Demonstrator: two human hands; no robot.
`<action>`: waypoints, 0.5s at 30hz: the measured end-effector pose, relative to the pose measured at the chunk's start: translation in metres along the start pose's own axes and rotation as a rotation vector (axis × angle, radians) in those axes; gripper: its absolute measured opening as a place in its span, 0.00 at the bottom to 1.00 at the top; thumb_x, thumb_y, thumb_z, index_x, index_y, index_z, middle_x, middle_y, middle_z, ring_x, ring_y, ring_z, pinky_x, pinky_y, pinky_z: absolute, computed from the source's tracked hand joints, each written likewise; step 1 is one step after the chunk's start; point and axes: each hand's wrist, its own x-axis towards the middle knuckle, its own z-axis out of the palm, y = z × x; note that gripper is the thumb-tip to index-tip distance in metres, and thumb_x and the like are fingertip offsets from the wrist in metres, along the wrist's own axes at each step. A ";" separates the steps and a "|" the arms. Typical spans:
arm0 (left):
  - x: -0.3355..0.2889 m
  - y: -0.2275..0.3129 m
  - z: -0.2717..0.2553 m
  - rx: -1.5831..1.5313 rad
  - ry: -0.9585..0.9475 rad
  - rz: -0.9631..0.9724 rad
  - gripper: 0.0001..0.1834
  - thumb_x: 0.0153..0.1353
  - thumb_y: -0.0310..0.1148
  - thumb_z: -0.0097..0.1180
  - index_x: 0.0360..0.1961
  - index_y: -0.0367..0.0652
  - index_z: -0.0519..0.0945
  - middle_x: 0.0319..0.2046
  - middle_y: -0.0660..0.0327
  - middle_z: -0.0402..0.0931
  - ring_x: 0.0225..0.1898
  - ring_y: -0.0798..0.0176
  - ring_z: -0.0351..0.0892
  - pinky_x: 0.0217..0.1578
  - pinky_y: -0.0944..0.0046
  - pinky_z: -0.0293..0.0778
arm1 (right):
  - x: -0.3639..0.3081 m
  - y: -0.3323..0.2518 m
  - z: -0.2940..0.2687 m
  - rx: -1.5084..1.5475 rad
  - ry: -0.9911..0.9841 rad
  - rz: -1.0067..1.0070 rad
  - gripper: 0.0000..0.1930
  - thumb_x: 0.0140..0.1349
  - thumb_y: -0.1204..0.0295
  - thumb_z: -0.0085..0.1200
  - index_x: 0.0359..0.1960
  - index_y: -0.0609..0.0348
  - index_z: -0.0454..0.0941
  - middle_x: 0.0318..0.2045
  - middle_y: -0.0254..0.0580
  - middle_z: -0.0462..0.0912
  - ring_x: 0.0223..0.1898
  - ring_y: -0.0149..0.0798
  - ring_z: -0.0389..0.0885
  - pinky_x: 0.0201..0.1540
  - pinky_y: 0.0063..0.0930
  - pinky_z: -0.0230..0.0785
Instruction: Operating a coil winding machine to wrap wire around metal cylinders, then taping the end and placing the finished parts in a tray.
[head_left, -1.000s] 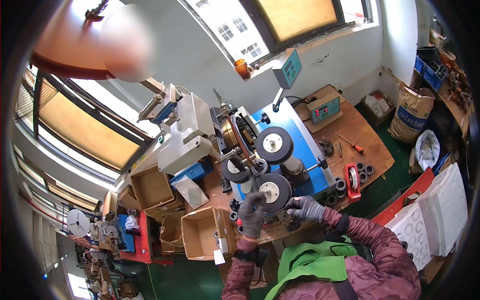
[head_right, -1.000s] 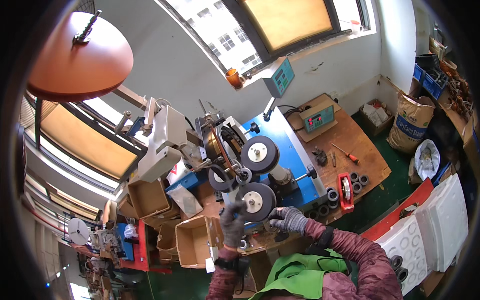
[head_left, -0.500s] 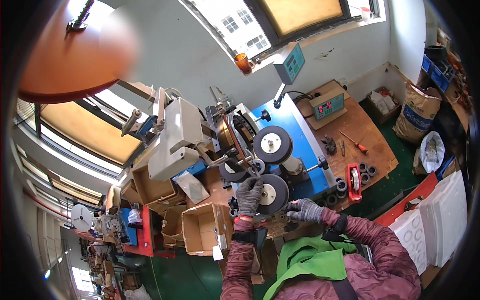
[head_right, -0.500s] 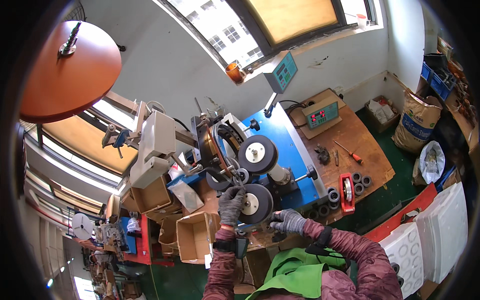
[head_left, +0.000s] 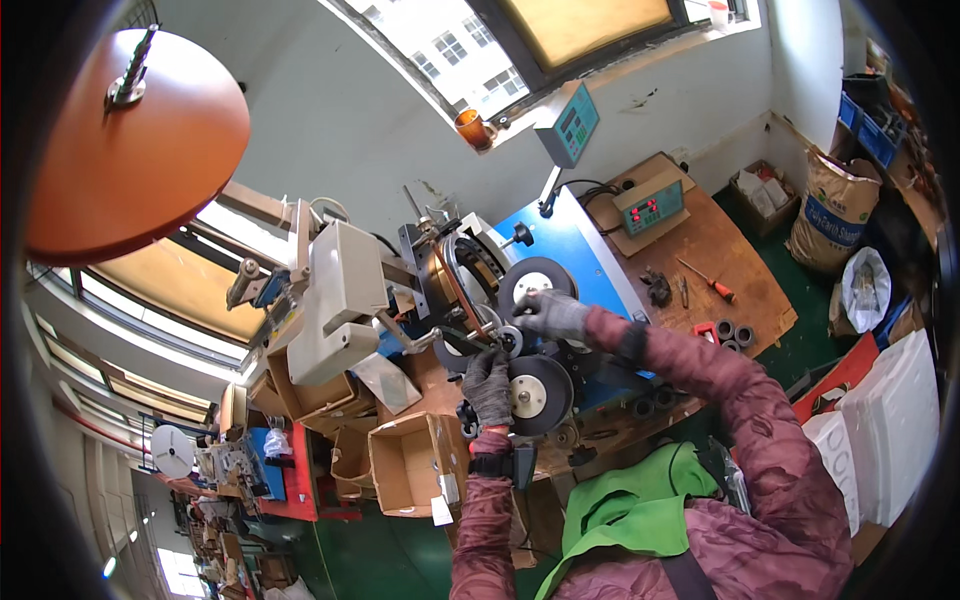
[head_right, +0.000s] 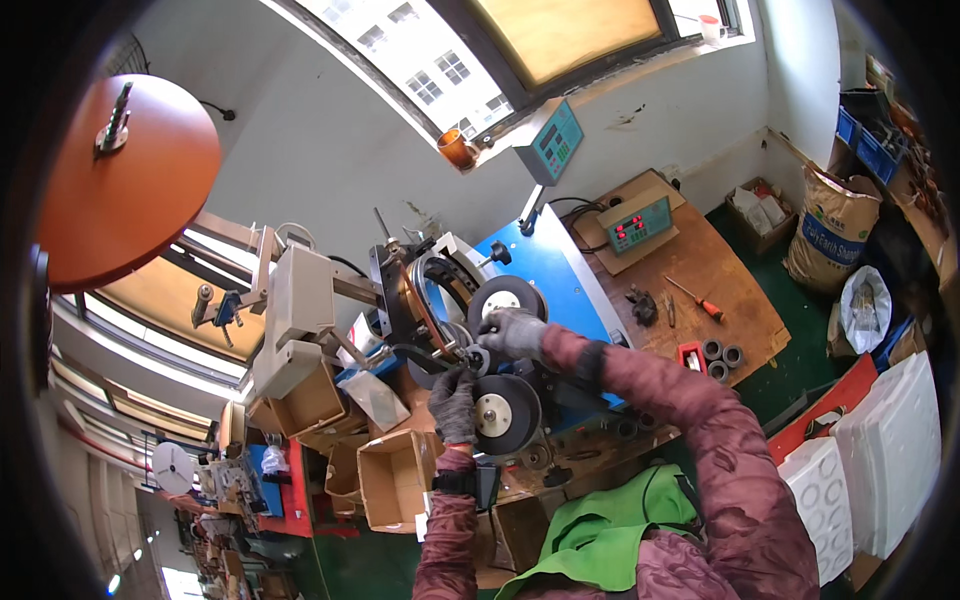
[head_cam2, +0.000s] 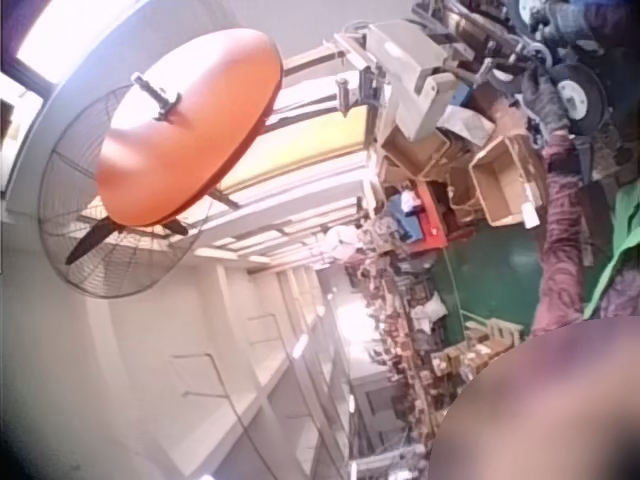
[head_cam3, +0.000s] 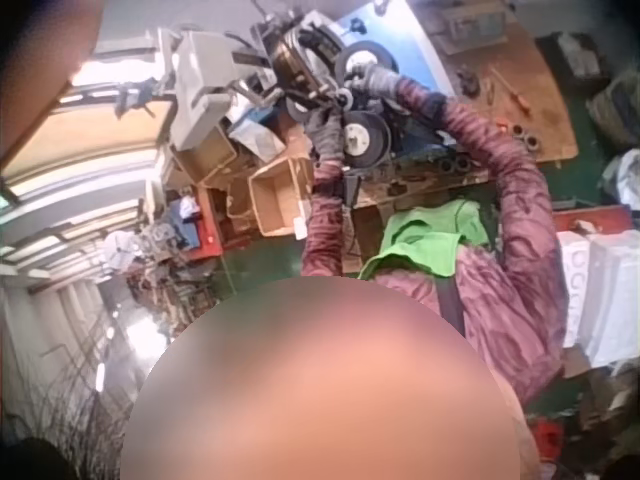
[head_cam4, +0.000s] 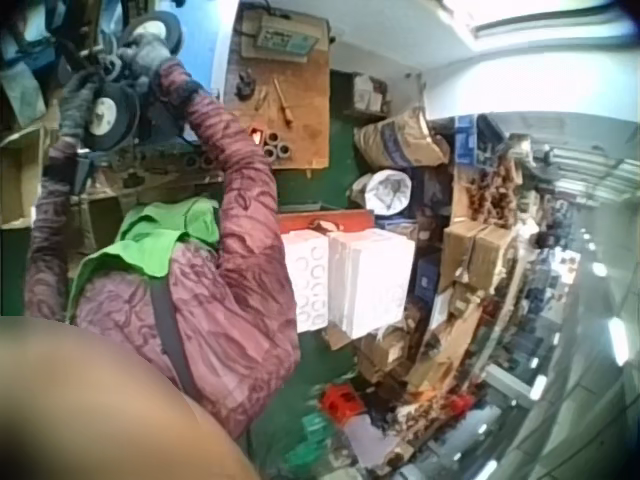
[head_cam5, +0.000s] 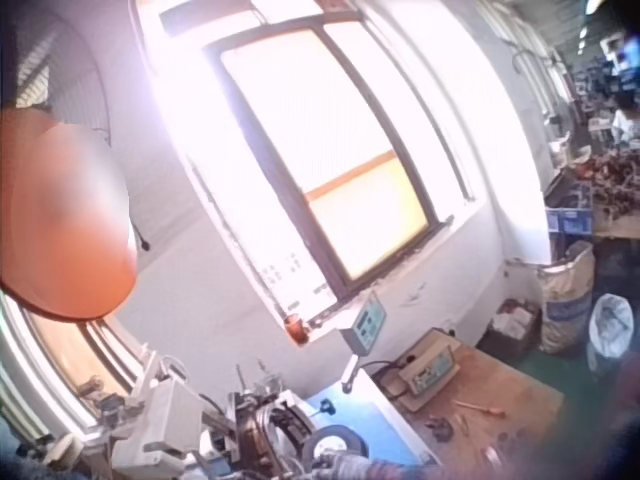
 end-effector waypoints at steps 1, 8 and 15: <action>0.000 0.002 0.000 0.003 -0.007 0.006 0.10 0.54 0.29 0.56 0.36 0.36 0.78 0.31 0.62 0.77 0.31 0.72 0.71 0.34 0.72 0.67 | 0.019 0.001 0.006 0.077 -0.073 0.064 0.10 0.53 0.68 0.52 0.34 0.60 0.77 0.28 0.44 0.80 0.30 0.38 0.78 0.33 0.26 0.70; -0.003 0.004 -0.002 0.095 0.029 0.102 0.10 0.54 0.28 0.56 0.37 0.36 0.77 0.30 0.60 0.77 0.32 0.68 0.72 0.35 0.70 0.68 | 0.065 -0.017 0.014 -0.279 -0.516 -0.028 0.04 0.49 0.74 0.53 0.24 0.58 0.79 0.19 0.37 0.78 0.18 0.31 0.74 0.18 0.24 0.64; -0.082 0.055 0.011 0.131 0.179 0.110 0.15 0.53 0.27 0.56 0.43 0.37 0.74 0.35 0.55 0.74 0.35 0.60 0.75 0.37 0.66 0.71 | 0.052 0.008 0.024 -0.207 0.140 -0.227 0.09 0.43 0.69 0.57 0.29 0.53 0.80 0.33 0.42 0.79 0.34 0.44 0.76 0.36 0.36 0.67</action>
